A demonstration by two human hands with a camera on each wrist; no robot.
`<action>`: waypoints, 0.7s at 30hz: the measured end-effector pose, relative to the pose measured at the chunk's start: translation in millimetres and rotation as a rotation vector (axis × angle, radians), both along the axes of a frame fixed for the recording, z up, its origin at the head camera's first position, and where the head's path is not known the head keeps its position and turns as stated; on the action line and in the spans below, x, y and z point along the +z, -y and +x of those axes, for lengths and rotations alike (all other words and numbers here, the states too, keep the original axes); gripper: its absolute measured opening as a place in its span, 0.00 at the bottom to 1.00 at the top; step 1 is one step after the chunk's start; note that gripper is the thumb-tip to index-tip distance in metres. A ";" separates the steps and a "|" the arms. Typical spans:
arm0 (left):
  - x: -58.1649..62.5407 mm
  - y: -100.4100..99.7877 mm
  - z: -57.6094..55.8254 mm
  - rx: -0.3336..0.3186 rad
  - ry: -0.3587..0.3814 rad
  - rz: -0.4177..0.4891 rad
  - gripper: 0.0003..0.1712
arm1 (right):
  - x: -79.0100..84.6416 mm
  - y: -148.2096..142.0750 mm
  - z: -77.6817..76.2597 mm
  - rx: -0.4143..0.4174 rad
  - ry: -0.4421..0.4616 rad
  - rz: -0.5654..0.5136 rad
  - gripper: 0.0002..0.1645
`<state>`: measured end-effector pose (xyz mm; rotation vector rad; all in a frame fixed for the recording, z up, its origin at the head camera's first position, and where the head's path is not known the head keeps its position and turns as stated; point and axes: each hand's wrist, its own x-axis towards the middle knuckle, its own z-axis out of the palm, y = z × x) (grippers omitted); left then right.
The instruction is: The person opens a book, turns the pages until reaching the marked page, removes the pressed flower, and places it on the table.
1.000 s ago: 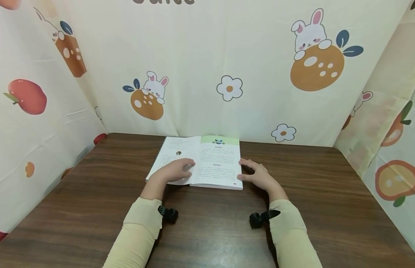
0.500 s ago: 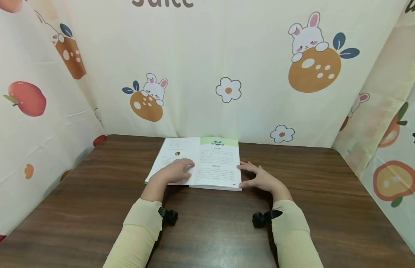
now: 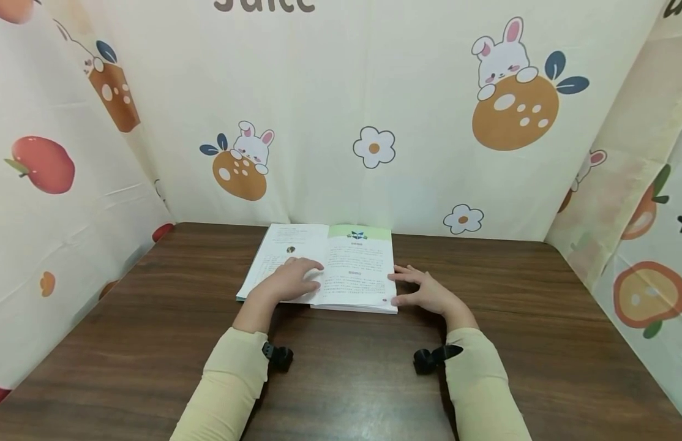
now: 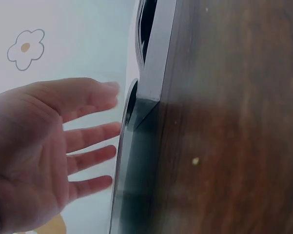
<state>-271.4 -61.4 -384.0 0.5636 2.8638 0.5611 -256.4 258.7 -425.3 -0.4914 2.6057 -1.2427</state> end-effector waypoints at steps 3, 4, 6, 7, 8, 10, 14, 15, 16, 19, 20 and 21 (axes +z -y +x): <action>2.6 -6.9 1.9 -0.030 -0.050 0.030 0.20 | -1.1 2.0 -0.6 -0.039 0.010 0.007 0.34; 3.7 -10.3 2.9 -0.047 -0.068 0.045 0.20 | -1.0 2.8 -0.5 -0.050 0.012 0.012 0.33; 5.6 -19.1 5.5 -0.089 -0.096 0.067 0.20 | -0.5 4.2 -0.1 -0.071 0.011 0.021 0.31; 6.6 -24.7 7.1 -0.111 -0.109 0.072 0.21 | 0.0 4.4 0.1 -0.076 0.008 0.024 0.30; 7.1 -30.4 8.6 -0.138 -0.119 0.076 0.21 | 0.7 4.7 0.5 -0.082 0.006 0.025 0.30; 6.5 -42.7 12.0 -0.184 -0.144 0.050 0.23 | 1.5 4.9 0.6 -0.086 0.001 0.029 0.29; 3.1 -62.4 18.8 -0.228 -0.188 -0.032 0.27 | 2.6 5.0 1.0 -0.082 -0.008 0.033 0.28; 2.3 -66.2 20.4 -0.226 -0.203 -0.052 0.28 | 2.6 5.2 1.0 -0.078 -0.011 0.029 0.27; 1.9 -69.2 21.7 -0.224 -0.217 -0.065 0.30 | 3.1 5.7 1.5 -0.074 -0.012 0.024 0.27; -0.9 -77.2 23.6 -0.224 -0.270 -0.087 0.31 | 4.0 6.9 2.0 -0.069 -0.016 0.019 0.26; -1.8 -79.7 23.9 -0.228 -0.290 -0.093 0.31 | 4.5 7.2 2.6 -0.074 -0.012 0.016 0.26; -2.7 -82.0 24.1 -0.233 -0.307 -0.097 0.30 | 5.0 7.2 3.1 -0.077 -0.012 0.023 0.27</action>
